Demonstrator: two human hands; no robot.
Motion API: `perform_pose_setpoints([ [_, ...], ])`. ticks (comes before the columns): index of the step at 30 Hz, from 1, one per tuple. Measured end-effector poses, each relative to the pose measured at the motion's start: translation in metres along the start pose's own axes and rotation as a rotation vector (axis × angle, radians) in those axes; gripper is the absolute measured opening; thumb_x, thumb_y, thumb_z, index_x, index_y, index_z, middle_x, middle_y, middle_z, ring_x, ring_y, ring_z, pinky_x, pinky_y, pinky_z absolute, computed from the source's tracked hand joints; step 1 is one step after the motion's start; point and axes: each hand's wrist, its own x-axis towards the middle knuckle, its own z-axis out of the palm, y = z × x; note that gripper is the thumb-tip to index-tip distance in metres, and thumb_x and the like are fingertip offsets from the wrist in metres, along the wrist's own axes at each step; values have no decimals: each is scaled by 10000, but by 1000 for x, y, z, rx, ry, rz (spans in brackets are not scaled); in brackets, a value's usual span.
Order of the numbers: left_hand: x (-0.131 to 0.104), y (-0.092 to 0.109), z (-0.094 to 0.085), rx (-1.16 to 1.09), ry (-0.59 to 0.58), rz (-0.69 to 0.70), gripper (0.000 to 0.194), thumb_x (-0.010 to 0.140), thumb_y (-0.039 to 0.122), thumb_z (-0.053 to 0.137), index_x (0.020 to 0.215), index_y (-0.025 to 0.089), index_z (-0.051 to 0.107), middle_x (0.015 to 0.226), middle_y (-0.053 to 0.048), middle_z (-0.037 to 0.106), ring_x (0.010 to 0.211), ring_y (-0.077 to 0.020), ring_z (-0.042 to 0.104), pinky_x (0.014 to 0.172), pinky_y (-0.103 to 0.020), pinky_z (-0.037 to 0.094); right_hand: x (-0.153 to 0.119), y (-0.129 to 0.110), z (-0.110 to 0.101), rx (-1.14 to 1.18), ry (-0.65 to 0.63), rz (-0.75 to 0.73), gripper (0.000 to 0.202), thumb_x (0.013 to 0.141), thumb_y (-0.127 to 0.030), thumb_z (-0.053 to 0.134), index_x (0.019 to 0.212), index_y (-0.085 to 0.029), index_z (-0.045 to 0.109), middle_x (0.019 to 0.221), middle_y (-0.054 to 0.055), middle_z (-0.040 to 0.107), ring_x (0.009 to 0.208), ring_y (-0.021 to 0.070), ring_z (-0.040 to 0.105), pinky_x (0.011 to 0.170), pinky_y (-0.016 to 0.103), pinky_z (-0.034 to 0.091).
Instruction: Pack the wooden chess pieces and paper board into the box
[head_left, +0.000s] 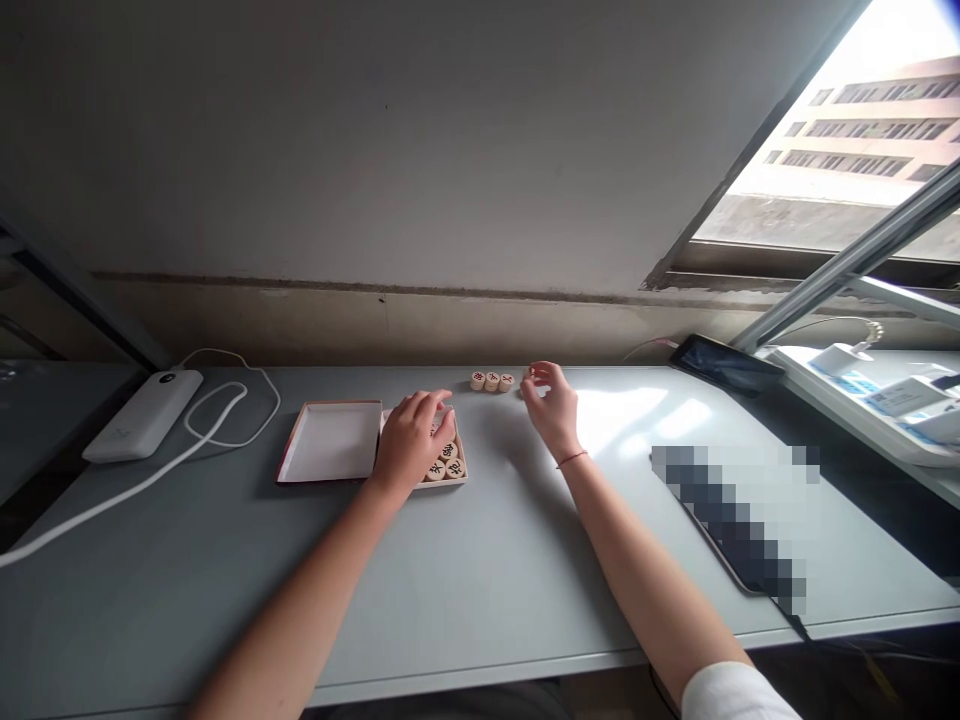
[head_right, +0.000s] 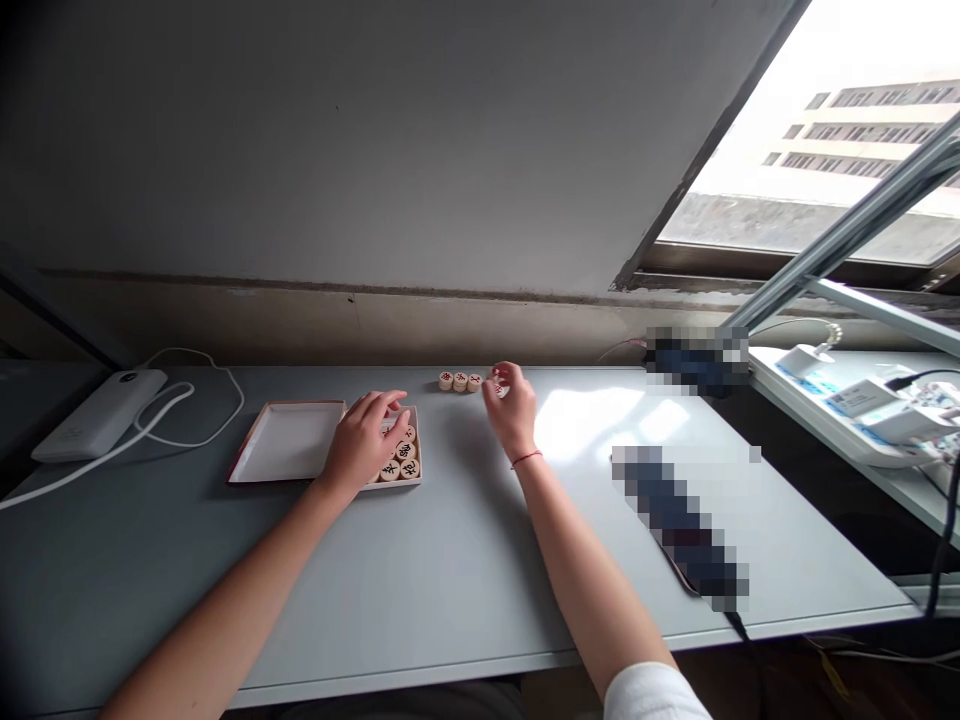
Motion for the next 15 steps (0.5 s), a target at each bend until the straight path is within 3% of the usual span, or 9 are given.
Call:
perform_pose_setpoints([
  [5, 0, 0, 0, 6, -20, -30, 192, 915, 196, 465, 1065, 210, 585, 893, -29, 668, 853, -178, 631, 792, -299, 488, 10, 30, -6, -252, -49, 67, 147, 755, -334, 522, 844, -226, 565, 882, 51, 689, 862, 243, 591, 743, 350, 401],
  [10, 1, 0, -1, 13, -24, -33, 192, 909, 172, 454, 1037, 200, 595, 919, -34, 680, 870, -178, 633, 788, -290, 484, 6, 31, -2, -424, -133, 31, 106, 786, -284, 481, 826, -233, 563, 792, 46, 676, 773, 236, 564, 664, 324, 345],
  [15, 7, 0, -5, 23, -77, -61, 188, 902, 166, 455, 983, 207, 619, 917, -28, 689, 867, -179, 635, 782, -294, 486, 6, 33, 0, -456, -157, -22, 141, 754, -227, 515, 882, -236, 575, 844, 53, 688, 826, 252, 554, 677, 324, 352],
])
